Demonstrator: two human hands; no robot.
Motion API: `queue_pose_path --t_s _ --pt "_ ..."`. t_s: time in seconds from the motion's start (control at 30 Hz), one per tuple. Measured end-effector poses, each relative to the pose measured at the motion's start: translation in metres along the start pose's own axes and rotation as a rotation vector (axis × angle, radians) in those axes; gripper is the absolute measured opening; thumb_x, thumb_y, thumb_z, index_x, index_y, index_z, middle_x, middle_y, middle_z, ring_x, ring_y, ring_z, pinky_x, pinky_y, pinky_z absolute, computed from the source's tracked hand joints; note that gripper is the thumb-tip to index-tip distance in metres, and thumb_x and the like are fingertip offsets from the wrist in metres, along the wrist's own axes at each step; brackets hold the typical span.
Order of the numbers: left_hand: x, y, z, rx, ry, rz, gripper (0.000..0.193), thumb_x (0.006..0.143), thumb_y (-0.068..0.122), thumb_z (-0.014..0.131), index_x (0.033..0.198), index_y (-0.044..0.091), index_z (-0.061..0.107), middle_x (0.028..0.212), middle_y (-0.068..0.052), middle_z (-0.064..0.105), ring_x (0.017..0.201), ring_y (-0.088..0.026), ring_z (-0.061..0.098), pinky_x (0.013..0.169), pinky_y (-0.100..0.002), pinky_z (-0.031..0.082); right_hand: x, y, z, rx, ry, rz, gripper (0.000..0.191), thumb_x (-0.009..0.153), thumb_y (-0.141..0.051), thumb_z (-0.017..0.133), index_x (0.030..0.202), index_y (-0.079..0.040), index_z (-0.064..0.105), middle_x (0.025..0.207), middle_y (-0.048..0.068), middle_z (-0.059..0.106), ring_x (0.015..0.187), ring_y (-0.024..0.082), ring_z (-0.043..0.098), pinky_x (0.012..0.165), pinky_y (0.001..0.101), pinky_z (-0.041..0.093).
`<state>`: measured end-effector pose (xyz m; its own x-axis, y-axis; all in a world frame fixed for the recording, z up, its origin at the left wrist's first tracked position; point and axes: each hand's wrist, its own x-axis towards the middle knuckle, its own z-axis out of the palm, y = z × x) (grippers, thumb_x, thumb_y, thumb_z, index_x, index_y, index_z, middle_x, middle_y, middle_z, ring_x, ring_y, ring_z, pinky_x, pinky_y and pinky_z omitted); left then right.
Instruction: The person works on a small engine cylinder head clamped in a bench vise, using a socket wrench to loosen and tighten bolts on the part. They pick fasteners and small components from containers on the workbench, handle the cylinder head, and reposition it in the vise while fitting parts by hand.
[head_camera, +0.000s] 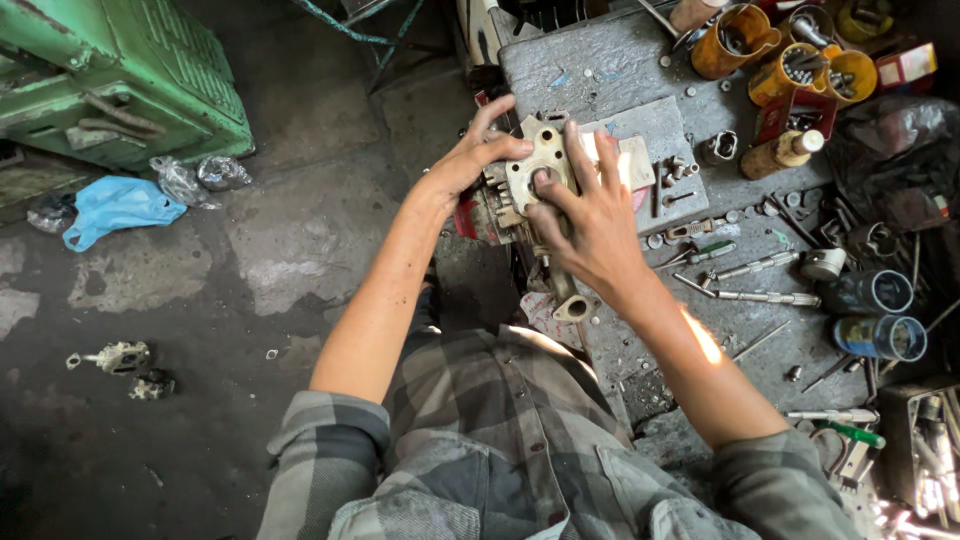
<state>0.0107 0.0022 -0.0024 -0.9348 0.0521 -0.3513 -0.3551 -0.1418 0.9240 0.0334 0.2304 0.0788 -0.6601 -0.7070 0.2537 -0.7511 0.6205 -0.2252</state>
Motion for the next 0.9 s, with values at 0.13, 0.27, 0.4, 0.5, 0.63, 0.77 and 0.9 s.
queue_pose_path --t_s 0.13,0.27,0.4,0.5,0.63,0.77,0.9 --pt "0.004 -0.007 -0.002 0.039 0.000 0.020 0.100 0.062 0.052 0.076 0.152 0.019 0.048 0.149 -0.018 0.051 0.140 -0.033 0.044 0.116 -0.049 0.032 0.002 0.004 -0.002 0.040 -0.040 -0.028 0.031 0.099 -0.043 0.068 0.119 -0.021 0.077 0.168 0.020 0.027 0.152 0.050 0.021 0.122 0.0655 0.012" --pt "0.005 -0.009 -0.001 -0.034 0.048 0.112 0.100 0.067 0.046 0.082 0.152 0.013 0.042 0.149 -0.022 0.049 0.141 -0.033 0.042 0.117 -0.045 0.031 0.004 0.009 -0.004 0.060 0.006 -0.032 0.030 0.101 -0.039 0.065 0.120 -0.019 0.075 0.169 0.014 0.035 0.156 0.042 0.026 0.127 0.0609 0.017" --pt "0.005 -0.007 0.000 -0.069 0.050 0.049 0.098 0.063 0.045 0.081 0.147 0.010 0.045 0.138 -0.023 0.059 0.131 -0.032 0.056 0.112 -0.041 0.041 0.005 0.008 -0.004 0.111 0.011 -0.072 0.037 0.097 -0.041 0.066 0.121 -0.014 0.074 0.162 0.019 0.039 0.151 0.046 0.028 0.122 0.0627 0.018" --pt "0.005 -0.008 -0.001 -0.050 0.048 0.010 0.096 0.064 0.046 0.080 0.147 0.007 0.051 0.140 -0.021 0.058 0.131 -0.030 0.055 0.112 -0.040 0.041 0.003 0.005 -0.004 0.090 0.046 -0.060 0.033 0.099 -0.038 0.065 0.122 -0.016 0.074 0.163 0.017 0.042 0.152 0.045 0.031 0.124 0.0615 0.020" --pt "0.007 -0.012 -0.003 -0.125 0.060 -0.062 0.109 0.061 0.043 0.083 0.150 0.014 0.028 0.134 -0.025 0.059 0.127 -0.035 0.058 0.110 -0.044 0.044 0.001 0.003 -0.004 0.085 0.054 -0.039 0.042 0.094 -0.044 0.066 0.123 -0.014 0.072 0.161 0.018 0.040 0.149 0.046 0.032 0.119 0.0622 0.021" --pt "0.010 -0.014 -0.005 -0.057 0.024 0.023 0.102 0.069 0.044 0.082 0.156 0.011 0.041 0.141 -0.019 0.054 0.135 -0.030 0.049 0.114 -0.043 0.037 0.003 0.001 -0.002 0.057 0.027 -0.032 0.033 0.098 -0.039 0.066 0.121 -0.017 0.073 0.163 0.017 0.039 0.152 0.046 0.030 0.123 0.0617 0.022" --pt "0.010 -0.011 -0.005 -0.102 0.019 0.007 0.103 0.066 0.041 0.083 0.153 0.014 0.035 0.133 -0.024 0.062 0.130 -0.032 0.055 0.113 -0.043 0.038 0.005 -0.002 -0.001 0.069 0.055 -0.022 0.035 0.095 -0.039 0.068 0.119 -0.015 0.073 0.162 0.017 0.040 0.150 0.047 0.031 0.121 0.0605 0.023"
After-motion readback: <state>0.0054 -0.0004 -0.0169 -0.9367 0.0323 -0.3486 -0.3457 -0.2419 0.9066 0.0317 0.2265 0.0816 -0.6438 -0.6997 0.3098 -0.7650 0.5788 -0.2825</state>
